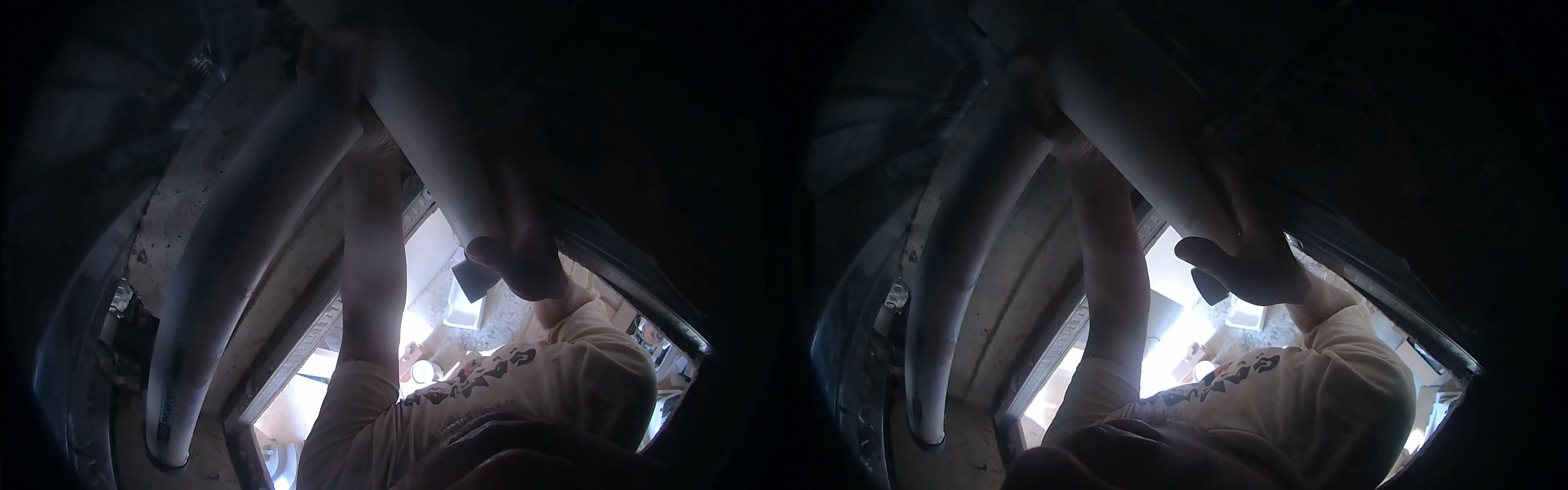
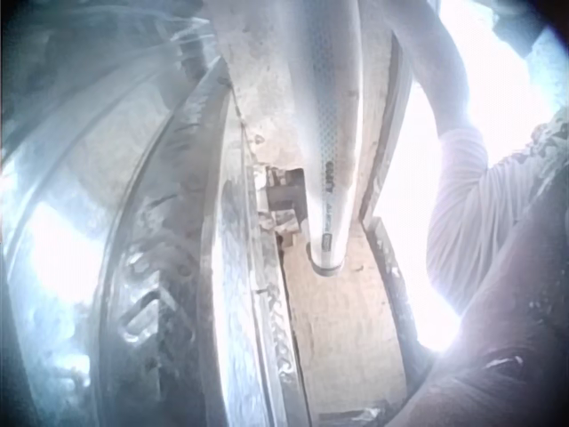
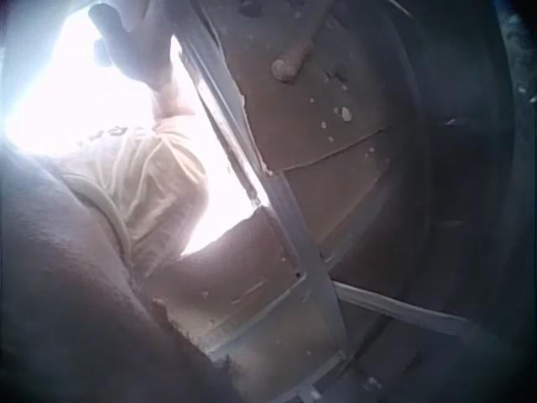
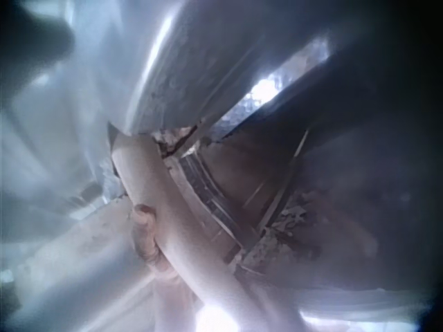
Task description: The person applies a substance to a pipe fitting and connects it to a pipe section before moving the assembly to an overhead installation point.
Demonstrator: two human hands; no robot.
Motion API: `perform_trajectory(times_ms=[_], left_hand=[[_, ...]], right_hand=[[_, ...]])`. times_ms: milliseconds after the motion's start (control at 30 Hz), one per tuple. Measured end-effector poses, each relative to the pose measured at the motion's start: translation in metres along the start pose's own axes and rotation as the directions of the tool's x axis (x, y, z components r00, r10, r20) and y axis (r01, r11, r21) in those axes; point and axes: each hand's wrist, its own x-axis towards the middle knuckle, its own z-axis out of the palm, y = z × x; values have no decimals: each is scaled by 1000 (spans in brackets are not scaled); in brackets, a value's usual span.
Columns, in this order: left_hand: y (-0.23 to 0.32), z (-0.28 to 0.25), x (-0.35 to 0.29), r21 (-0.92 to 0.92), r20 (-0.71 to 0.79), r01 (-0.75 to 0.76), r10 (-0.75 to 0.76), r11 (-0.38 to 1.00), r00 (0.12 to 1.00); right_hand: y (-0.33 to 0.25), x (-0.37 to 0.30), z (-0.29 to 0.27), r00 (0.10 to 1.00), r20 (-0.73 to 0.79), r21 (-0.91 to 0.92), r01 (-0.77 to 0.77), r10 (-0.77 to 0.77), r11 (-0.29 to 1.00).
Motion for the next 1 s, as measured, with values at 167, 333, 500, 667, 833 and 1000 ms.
perform_trajectory(times_ms=[167,333,500,667,833,1000], left_hand=[[4,3,4,-40,27,56,-55,998,998],[7,2,10,-63,43,82,-79,995,996],[7,2,14,-75,56,98,-93,992,994],[12,6,14,-81,61,116,-112,990,992],[12,7,10,-90,69,130,-124,987,990],[12,3,13,-72,69,138,-134,988,989]], right_hand=[[3,-3,0,1000,1,-164,-21,22,986],[8,1,4,1000,-1,-190,20,-21,981],[15,3,5,999,-22,-130,-47,44,990],[12,8,2,995,12,-165,-92,96,982],[12,11,5,995,-5,-127,-101,101,987],[10,15,5,992,-21,-55,-123,122,991]])
